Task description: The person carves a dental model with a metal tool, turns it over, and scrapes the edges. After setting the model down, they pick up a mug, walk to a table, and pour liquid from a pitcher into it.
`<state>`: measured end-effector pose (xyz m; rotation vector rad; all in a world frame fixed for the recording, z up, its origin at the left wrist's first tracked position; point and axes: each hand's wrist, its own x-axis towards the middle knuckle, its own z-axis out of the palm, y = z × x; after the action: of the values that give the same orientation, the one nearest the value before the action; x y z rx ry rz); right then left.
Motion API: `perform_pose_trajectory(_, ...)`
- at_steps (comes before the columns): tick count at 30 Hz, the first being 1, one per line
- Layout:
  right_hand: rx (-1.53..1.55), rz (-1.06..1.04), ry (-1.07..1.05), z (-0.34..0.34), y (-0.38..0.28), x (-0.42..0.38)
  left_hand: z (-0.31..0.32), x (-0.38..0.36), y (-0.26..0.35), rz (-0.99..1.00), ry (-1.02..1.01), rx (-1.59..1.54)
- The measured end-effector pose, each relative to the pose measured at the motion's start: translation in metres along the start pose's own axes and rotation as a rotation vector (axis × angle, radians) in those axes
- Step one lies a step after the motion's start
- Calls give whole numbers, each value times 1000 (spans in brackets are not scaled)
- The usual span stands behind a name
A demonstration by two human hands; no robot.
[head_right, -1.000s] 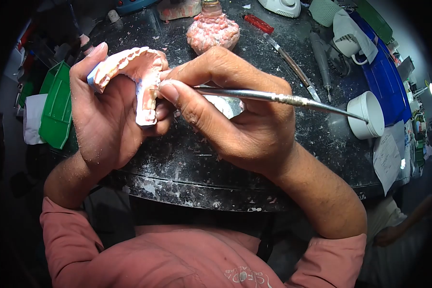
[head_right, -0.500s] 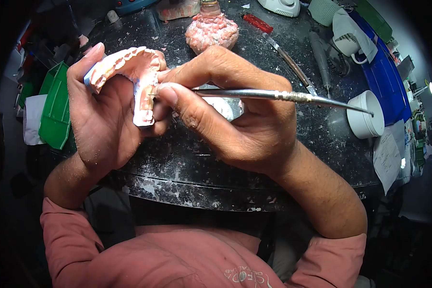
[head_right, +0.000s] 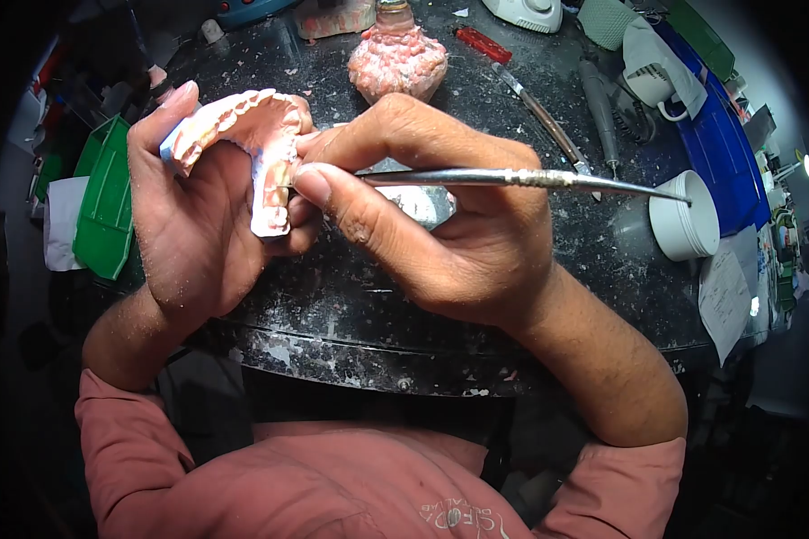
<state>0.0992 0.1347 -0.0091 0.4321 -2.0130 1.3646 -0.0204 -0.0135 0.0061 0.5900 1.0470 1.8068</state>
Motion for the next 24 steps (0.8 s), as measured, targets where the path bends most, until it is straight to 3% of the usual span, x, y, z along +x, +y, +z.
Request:
perform_pose_trajectory(4, 32, -10, 12, 1, 0, 0, 2, 1, 0, -5, -30, 15)
perform_pose_trajectory(6, 24, 2, 0, 0, -1, 0, 11, 4, -3, 51, 203, -58)
perform_pose_trajectory(10, 37, 11, -16, -3, 1, 1, 3, 3, -3, 20, 69, -13)
perform_pose_trajectory(12, -1, -98, -87, -8, 7, 3, 7, 6, -8, 118, 277, 72)
perform_pose_trajectory(15, -24, 3, 10, -2, 0, 0, 5, 1, -1, 24, 112, 10)
perform_pose_trajectory(18, 0, 28, 8, -1, 0, 0, 7, 4, -4, 60, 204, -4)
perform_pose_trajectory(24, 28, 19, -23, -2, 0, 1, 8, 4, -4, 65, 194, -8)
